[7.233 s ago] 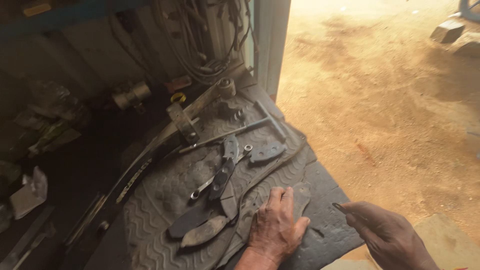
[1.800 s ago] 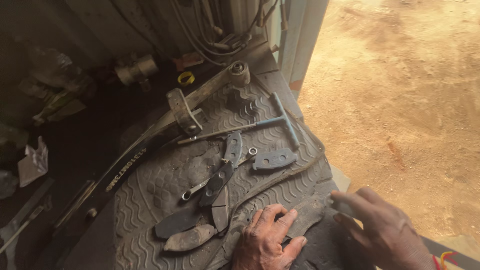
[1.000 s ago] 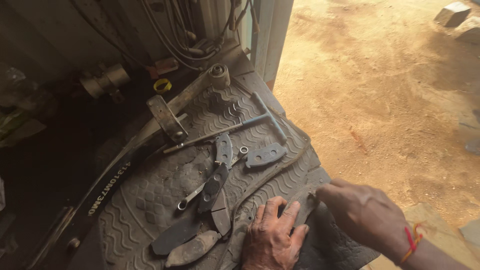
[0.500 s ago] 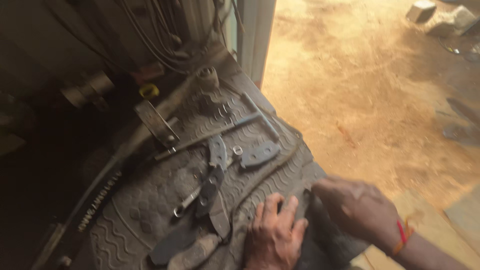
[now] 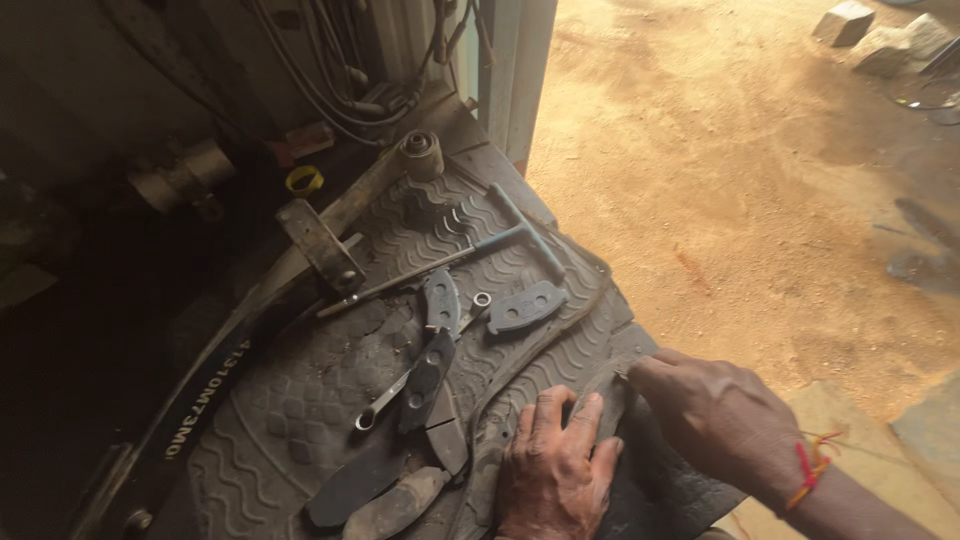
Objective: The person files a small metal part on a workbench using a metal file. They hold the part with the left hand and file its edges with the right hand, repeatedly adjusting the part's position to file different sides.
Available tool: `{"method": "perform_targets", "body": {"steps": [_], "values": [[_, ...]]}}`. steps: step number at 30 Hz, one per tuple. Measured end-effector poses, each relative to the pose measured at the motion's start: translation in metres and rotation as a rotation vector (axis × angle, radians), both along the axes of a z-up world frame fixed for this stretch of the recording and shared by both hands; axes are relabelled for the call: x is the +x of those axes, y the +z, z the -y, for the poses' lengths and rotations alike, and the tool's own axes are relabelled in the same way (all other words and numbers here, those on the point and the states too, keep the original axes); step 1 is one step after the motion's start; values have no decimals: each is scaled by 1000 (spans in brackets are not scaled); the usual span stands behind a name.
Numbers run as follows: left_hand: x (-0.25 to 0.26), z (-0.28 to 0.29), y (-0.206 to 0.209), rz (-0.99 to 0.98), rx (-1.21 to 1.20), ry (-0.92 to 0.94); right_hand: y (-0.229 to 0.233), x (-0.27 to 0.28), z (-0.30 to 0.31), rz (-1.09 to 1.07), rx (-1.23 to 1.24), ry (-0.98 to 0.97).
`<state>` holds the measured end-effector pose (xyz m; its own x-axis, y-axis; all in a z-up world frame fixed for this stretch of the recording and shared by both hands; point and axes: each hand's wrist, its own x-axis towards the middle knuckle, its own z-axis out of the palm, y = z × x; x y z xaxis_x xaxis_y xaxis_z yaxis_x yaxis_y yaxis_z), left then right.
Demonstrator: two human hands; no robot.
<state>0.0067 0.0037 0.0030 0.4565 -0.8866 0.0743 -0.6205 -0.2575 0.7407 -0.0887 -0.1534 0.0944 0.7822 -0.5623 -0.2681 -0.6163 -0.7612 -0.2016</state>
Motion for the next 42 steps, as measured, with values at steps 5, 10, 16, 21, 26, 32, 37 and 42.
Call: {"method": "perform_targets", "body": {"steps": [5, 10, 16, 21, 26, 32, 37, 42], "values": [[2, 8, 2, -11, 5, -30, 4, -1, 4, -97, -6, -47], [-1, 4, 3, -18, 27, -30, -2, -4, 2, -69, 1, -26], [1, 1, 4, -22, 75, -27, -6, -5, 1, 4, 9, 6], [1, 6, 3, -21, 26, -34, -7, -6, 5, -5, -57, 7], [0, 8, 3, -11, -18, -16, -4, -5, 7, -6, -61, -2], [-1, 3, 4, -24, 68, -25, -3, -5, 0, -54, -43, -2], [0, 3, 5, -13, 35, -28, -5, -3, -1, -7, -65, -18], [3, 10, 6, 2, -4, -18, -1, -3, 4, 7, -59, -22]]}}
